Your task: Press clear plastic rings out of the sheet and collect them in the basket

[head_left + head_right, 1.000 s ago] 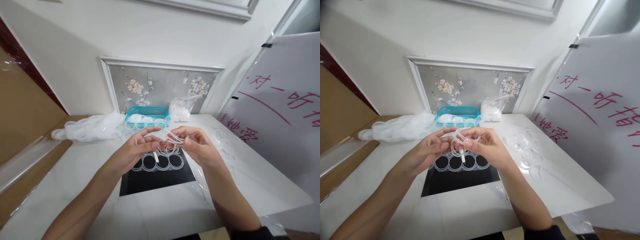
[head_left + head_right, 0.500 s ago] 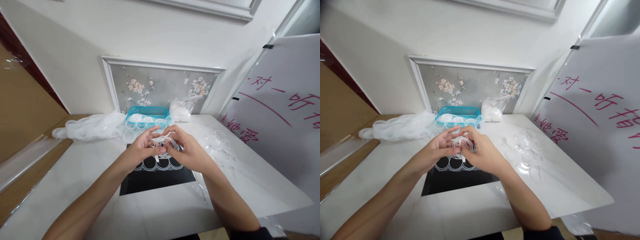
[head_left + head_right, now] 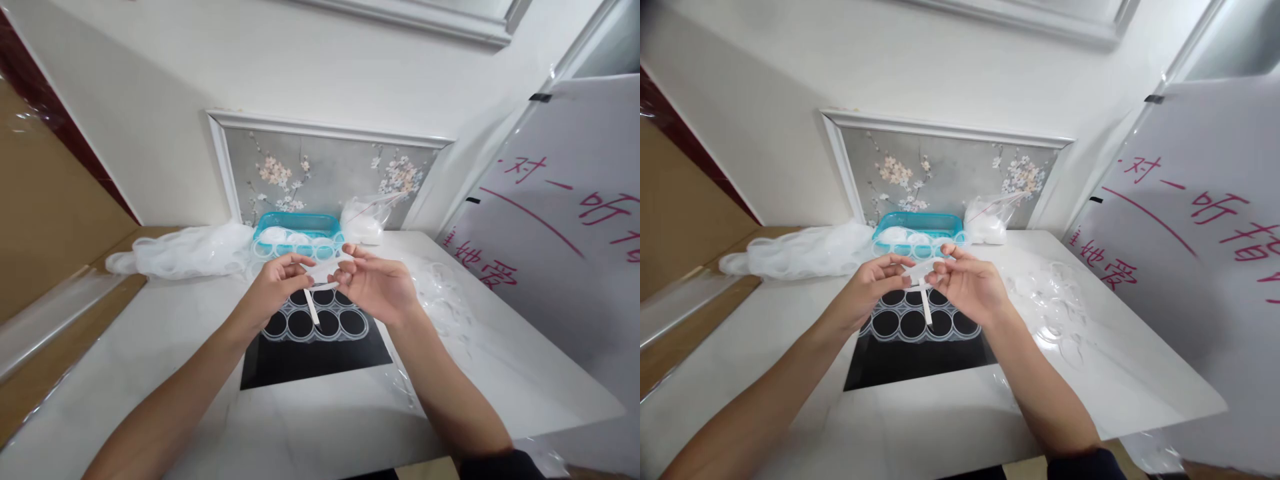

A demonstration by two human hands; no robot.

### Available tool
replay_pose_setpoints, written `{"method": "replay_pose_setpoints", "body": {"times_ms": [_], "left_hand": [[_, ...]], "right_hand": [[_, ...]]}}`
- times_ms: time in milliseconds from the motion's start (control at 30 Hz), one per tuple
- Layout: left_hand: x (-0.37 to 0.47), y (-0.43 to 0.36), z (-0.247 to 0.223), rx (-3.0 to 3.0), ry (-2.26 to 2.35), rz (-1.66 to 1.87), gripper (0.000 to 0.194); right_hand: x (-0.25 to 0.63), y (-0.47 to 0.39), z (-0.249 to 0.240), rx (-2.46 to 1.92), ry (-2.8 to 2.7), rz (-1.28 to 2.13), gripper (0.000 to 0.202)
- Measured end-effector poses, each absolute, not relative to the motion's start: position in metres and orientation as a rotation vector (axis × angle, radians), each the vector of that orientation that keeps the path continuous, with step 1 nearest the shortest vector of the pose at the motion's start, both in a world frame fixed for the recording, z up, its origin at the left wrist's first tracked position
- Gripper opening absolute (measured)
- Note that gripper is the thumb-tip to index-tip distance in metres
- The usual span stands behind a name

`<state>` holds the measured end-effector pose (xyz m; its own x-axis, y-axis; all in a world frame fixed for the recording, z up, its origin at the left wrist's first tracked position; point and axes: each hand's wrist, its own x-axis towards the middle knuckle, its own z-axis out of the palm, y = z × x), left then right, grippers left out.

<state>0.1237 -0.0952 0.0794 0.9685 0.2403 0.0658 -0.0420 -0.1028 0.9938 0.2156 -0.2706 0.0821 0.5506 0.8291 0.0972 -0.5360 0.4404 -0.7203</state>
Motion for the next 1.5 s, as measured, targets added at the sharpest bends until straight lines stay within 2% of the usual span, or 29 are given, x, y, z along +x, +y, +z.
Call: {"method": "replay_pose_setpoints", "body": {"times_ms": [133,400,667,767,967,1167,1500], "left_hand": [[0.123,-0.091,0.078,1.716,0.088,0.234,0.021],[0.120,-0.088,0.077,2.049,-0.054,0.242,0.023],[0.101,-0.095,0.089,2.053,-0.126,0.678,0.012],[0.095,-0.096,0.096,2.044,-0.208,0.837,0.007],[0.090,-0.096,0.102,2.109,-0.351,1.179,0.016],[0.086,-0.097,0.104,2.191,-0.557,1.316,0.023],[0.079,-0.092,0.108,2.384,-0.827,1.650,0.017]], "right_hand": [[0.207,-0.267,0.082,-0.736,-0.519,0.821,0.034],[0.186,-0.269,0.080,-1.053,-0.791,0.664,0.037],[0.175,-0.273,0.083,-1.275,-0.869,0.557,0.057],[0.170,-0.273,0.083,-1.322,-0.938,0.478,0.054],[0.165,-0.276,0.085,-1.484,-0.972,0.328,0.035],[0.159,-0.275,0.086,-1.479,-1.043,0.292,0.015],[0.154,-0.273,0.088,-1.425,-1.105,0.337,0.019]]}}
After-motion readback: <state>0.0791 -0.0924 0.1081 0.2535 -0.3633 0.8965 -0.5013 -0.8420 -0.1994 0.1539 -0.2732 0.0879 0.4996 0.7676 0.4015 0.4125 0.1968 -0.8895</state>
